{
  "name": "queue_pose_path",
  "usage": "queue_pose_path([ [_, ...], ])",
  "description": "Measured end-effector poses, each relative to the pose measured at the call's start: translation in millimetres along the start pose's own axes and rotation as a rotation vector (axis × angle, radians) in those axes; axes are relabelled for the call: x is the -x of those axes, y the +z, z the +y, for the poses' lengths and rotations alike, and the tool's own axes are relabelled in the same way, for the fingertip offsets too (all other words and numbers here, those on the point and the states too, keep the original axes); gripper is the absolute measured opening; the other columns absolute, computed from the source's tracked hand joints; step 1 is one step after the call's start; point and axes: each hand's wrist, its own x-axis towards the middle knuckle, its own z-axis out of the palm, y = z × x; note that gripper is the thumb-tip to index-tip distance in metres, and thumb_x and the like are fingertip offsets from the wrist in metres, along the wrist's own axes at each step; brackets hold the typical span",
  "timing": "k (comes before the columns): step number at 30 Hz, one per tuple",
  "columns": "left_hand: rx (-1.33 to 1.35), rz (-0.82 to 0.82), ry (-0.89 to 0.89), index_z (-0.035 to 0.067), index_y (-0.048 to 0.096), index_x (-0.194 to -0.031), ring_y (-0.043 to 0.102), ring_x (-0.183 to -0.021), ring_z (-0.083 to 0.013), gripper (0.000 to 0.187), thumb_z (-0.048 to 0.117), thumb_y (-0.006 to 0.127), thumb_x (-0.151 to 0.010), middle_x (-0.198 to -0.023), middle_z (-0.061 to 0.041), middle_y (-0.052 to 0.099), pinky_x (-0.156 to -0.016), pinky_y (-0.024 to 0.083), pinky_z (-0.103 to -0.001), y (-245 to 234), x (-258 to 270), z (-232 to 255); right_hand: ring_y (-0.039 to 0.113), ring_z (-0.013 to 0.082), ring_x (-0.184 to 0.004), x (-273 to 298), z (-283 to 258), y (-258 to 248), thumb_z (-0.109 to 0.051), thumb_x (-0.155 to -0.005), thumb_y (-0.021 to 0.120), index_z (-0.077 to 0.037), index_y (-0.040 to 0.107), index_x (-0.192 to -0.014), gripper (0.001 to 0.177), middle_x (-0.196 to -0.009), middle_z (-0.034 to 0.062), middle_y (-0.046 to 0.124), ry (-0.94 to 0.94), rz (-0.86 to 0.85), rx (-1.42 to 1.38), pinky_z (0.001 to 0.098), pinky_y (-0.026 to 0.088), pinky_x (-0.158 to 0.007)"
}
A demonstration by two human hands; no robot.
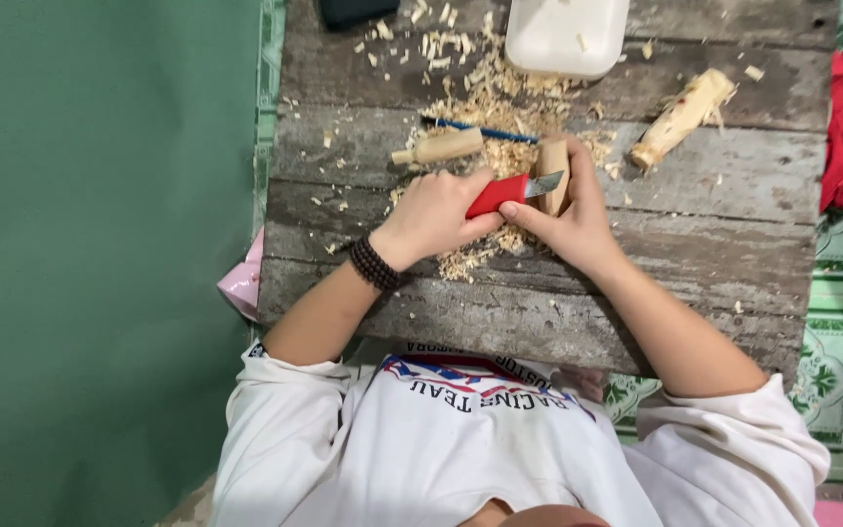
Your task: The person carves and shapes a small piece of wood using a hand-held carving knife.
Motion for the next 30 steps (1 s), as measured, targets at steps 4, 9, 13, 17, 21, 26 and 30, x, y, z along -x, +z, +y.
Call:
queue_pose_path([
  [4,0.034,-0.034,0.016,0.012,0.056,-0.116,0.073,-0.079,-0.0498,0.046,0.049,0.061,-0.09,-0.084,-0.023,0.074,-0.071,0.057,-0.059,4,-3,-1,0.06,0.0271,-0.103,-3,7,-5,-0.008,-0.085,0.092,-0.001,0.038,-0.148,0.084,-0.107,0.0163,0.058,0.001,-0.053,-0.006,0.0421,0.052,-0.09],
  [9,-0.169,0.229,0.063,-0.003,0.051,-0.121,0.065,-0.044,-0.0247,0.06,0.043,0.077,-0.092,-0.068,-0.01,0.07,-0.038,0.053,-0.038,18,-5,2,0.06,0.0301,-0.115,2,9,-6,-0.001,-0.094,0.078,-0.004,0.026,-0.154,0.079,-0.133,0.02,0.051,-0.045,-0.098,0.044,0.0408,0.053,-0.099],
  [13,-0.18,0.239,0.004,-0.002,0.053,-0.115,0.063,-0.039,-0.0229,0.052,0.04,0.076,-0.094,-0.066,-0.01,0.07,-0.032,0.05,-0.035,19,-6,6,0.058,0.0298,-0.109,-1,5,-4,-0.002,-0.097,0.079,-0.001,0.034,-0.148,0.068,-0.128,0.0188,0.052,-0.098,-0.063,0.15,0.0408,0.051,-0.098],
  [17,-0.089,0.238,0.058,-0.001,0.052,-0.116,0.065,-0.044,-0.0242,0.051,0.036,0.076,-0.093,-0.072,-0.01,0.071,-0.036,0.051,-0.036,12,-6,5,0.059,0.0291,-0.11,-1,1,-6,-0.011,-0.098,0.078,-0.004,0.032,-0.149,0.069,-0.13,0.0183,0.051,-0.077,-0.083,0.081,0.0402,0.051,-0.097],
  [21,-0.087,0.234,0.125,0.001,0.055,-0.114,0.063,-0.045,-0.0233,0.052,0.038,0.08,-0.088,-0.071,-0.01,0.071,-0.04,0.05,-0.035,-1,-3,4,0.061,0.0272,-0.11,1,6,-9,-0.012,-0.091,0.084,-0.007,0.028,-0.152,0.082,-0.129,0.0169,0.051,-0.029,-0.111,0.029,0.0382,0.054,-0.096],
  [26,-0.053,0.243,0.168,-0.001,0.055,-0.114,0.063,-0.047,-0.0233,0.055,0.041,0.08,-0.089,-0.073,-0.01,0.071,-0.042,0.049,-0.035,0,-5,2,0.055,0.0295,-0.121,-1,6,-10,-0.013,-0.089,0.085,-0.004,0.036,-0.147,0.076,-0.14,0.0169,0.047,-0.079,-0.11,0.074,0.042,0.048,-0.106],
  [30,-0.133,0.248,0.105,0.001,0.055,-0.111,0.059,-0.041,-0.0199,0.058,0.051,0.078,-0.092,-0.066,-0.007,0.067,-0.037,0.048,-0.034,5,-6,4,0.057,0.0302,-0.12,0,6,-9,-0.013,-0.092,0.083,-0.005,0.037,-0.146,0.072,-0.138,0.0169,0.049,-0.097,-0.091,0.078,0.0424,0.049,-0.105],
])
